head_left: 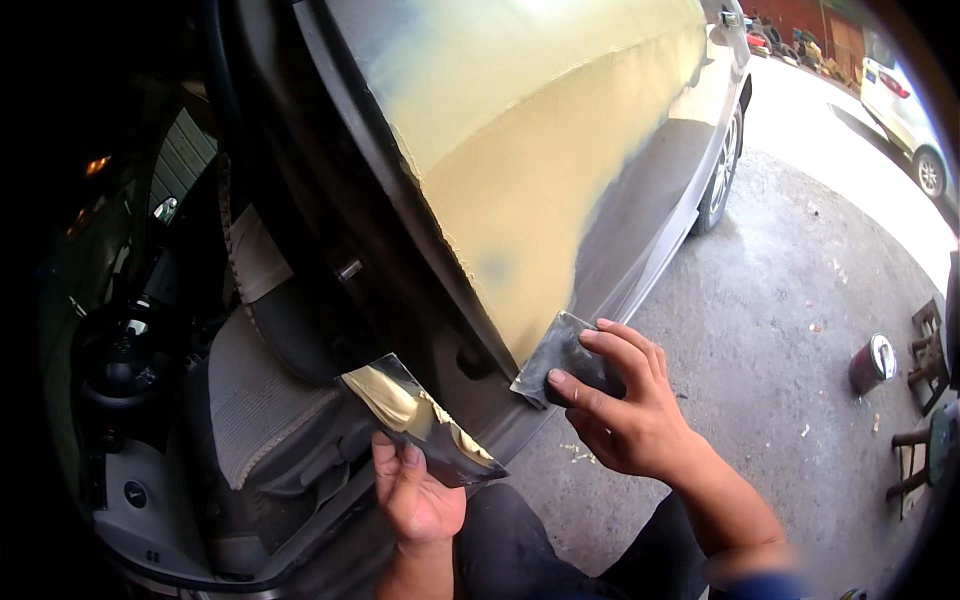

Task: The person applies yellow body filler to the side and rear bumper of a car using two metal spreaders. They smooth the filler over the surface and then walk around the vehicle to inspect the work.

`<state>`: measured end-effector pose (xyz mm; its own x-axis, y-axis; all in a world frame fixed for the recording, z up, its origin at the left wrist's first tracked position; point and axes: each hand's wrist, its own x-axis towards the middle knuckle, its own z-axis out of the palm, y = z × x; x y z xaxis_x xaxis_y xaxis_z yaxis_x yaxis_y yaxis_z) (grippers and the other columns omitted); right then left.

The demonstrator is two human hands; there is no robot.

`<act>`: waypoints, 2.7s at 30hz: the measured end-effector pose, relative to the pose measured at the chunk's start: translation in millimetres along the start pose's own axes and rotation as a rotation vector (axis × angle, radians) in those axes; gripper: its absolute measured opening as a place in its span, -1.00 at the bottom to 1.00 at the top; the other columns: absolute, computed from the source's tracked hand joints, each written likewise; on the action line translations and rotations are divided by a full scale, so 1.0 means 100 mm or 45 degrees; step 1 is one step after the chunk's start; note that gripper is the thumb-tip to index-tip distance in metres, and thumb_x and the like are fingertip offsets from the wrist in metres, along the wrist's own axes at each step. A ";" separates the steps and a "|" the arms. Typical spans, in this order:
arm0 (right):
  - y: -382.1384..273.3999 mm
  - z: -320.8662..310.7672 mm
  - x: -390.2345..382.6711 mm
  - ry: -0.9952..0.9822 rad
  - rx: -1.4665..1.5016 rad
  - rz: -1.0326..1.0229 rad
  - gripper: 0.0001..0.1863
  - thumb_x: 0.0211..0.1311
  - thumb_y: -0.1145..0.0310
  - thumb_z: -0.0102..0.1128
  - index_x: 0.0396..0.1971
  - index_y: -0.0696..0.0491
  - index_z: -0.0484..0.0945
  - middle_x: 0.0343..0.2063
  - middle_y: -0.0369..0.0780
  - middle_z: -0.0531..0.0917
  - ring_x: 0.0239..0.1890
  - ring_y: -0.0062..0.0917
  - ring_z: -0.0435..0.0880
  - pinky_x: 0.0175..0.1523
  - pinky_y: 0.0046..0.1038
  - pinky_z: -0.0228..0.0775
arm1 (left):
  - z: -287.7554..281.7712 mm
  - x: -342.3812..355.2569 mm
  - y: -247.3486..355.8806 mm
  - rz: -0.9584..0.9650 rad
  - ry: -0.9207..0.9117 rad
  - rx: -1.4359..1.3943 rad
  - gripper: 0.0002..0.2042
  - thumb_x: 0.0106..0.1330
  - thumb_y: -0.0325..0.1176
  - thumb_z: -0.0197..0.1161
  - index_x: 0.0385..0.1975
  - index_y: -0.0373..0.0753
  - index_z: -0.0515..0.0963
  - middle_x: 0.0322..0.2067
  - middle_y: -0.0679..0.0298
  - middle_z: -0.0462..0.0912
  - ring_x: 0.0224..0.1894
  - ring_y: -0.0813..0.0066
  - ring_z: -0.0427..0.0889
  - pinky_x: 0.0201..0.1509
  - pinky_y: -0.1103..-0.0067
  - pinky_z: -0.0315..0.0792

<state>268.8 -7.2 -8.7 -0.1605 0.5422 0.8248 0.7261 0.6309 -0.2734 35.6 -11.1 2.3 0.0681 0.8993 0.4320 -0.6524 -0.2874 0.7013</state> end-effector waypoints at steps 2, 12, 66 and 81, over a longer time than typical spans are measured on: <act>-0.19 -0.17 -0.01 -0.105 0.776 0.121 -0.49 -0.08 0.47 0.34 0.00 -0.04 0.58 0.06 -0.07 0.38 0.10 -0.18 0.39 0.08 -0.31 0.31 | 0.03 -0.04 -0.03 -0.032 0.035 0.007 -0.65 0.29 -0.53 -0.02 0.10 -0.30 0.31 0.05 0.15 0.46 0.09 0.33 0.44 0.23 0.39 0.27; 0.03 -0.22 0.54 0.196 -0.194 -0.121 -0.39 -0.26 0.47 0.33 -0.02 -0.13 0.52 0.11 -0.21 0.38 0.16 -0.16 0.30 0.15 -0.22 0.18 | 0.17 -0.03 0.04 0.027 0.055 -0.001 -0.59 0.30 -0.51 0.00 0.18 -0.24 0.27 0.03 0.23 0.50 0.04 0.40 0.49 0.20 0.45 0.33; -0.24 -0.51 -0.26 -0.358 1.037 0.210 -0.58 0.08 0.45 0.19 0.01 0.01 0.52 0.10 -0.10 0.35 0.11 -0.15 0.36 0.09 -0.24 0.25 | 0.40 -0.19 -0.21 -0.039 0.035 0.067 -0.69 0.33 -0.53 -0.06 0.07 -0.27 0.31 0.03 0.18 0.46 0.08 0.36 0.44 0.23 0.39 0.27; -0.51 -2.24 -0.56 0.455 1.492 1.956 -0.46 0.07 0.27 0.33 0.01 0.23 0.43 -0.17 -0.11 0.61 -0.14 -0.38 0.63 -0.04 -0.30 0.53 | 2.21 -0.06 0.45 -1.163 0.149 -0.136 -0.74 0.37 -0.54 -0.04 0.04 -0.30 0.28 0.02 0.10 0.47 0.10 0.32 0.45 0.23 0.29 0.32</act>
<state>390.1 -194.2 70.4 0.2965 0.8737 -0.3856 -0.6539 -0.1086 -0.7487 172.2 -102.5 156.2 0.5173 0.7909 -0.3270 -0.4492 0.5761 0.6829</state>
